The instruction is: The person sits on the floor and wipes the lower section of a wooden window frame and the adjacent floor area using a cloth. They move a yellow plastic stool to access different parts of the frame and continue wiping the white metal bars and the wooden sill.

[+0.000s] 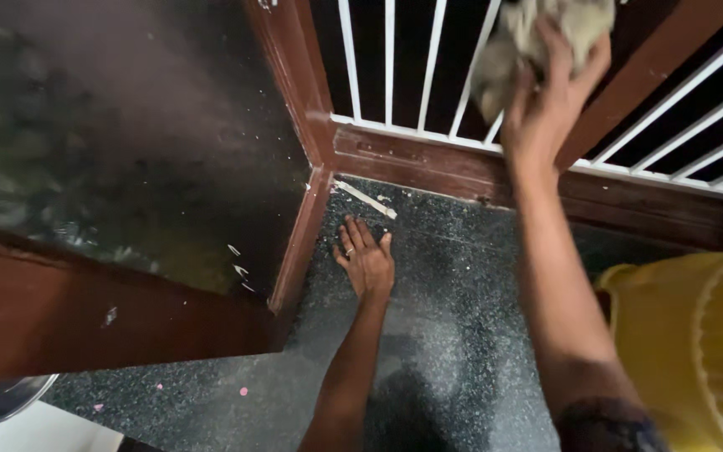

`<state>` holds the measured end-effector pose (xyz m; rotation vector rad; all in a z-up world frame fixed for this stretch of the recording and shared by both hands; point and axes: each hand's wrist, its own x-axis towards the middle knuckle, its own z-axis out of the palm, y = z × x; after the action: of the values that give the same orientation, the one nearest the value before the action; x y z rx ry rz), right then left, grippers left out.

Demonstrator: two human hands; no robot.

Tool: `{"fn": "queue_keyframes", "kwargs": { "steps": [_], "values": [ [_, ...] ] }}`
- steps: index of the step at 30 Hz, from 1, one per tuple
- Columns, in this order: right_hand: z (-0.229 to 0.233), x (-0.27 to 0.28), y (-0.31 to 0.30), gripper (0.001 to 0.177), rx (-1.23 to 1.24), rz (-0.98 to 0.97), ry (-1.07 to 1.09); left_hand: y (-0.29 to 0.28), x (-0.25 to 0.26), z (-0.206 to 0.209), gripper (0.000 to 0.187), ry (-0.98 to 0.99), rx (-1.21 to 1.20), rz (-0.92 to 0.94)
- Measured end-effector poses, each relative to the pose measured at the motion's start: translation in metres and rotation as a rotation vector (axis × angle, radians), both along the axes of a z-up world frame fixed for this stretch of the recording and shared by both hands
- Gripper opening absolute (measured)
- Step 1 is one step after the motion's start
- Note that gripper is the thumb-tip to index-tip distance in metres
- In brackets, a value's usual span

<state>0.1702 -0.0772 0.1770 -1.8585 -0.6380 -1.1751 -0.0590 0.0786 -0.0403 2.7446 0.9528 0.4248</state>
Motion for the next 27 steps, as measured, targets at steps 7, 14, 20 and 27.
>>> {"fn": "queue_keyframes", "kwargs": {
  "steps": [7,14,20,27],
  "values": [
    [-0.028,-0.012,0.017,0.054,0.714,0.716,0.65,0.0,0.001,0.001,0.074,-0.026,-0.011,-0.005],
    [-0.068,-0.05,-0.002,0.037,-0.321,-0.008,0.718,0.002,0.001,-0.001,0.076,0.024,-0.022,-0.009],
    [0.029,-0.02,0.011,0.051,-0.211,-0.032,-0.005,0.003,0.0,-0.003,0.075,0.013,-0.019,-0.016],
    [0.084,0.04,0.089,0.044,-0.209,-0.279,0.006,0.001,-0.002,0.007,0.08,0.014,-0.071,-0.019]
  ]
}}
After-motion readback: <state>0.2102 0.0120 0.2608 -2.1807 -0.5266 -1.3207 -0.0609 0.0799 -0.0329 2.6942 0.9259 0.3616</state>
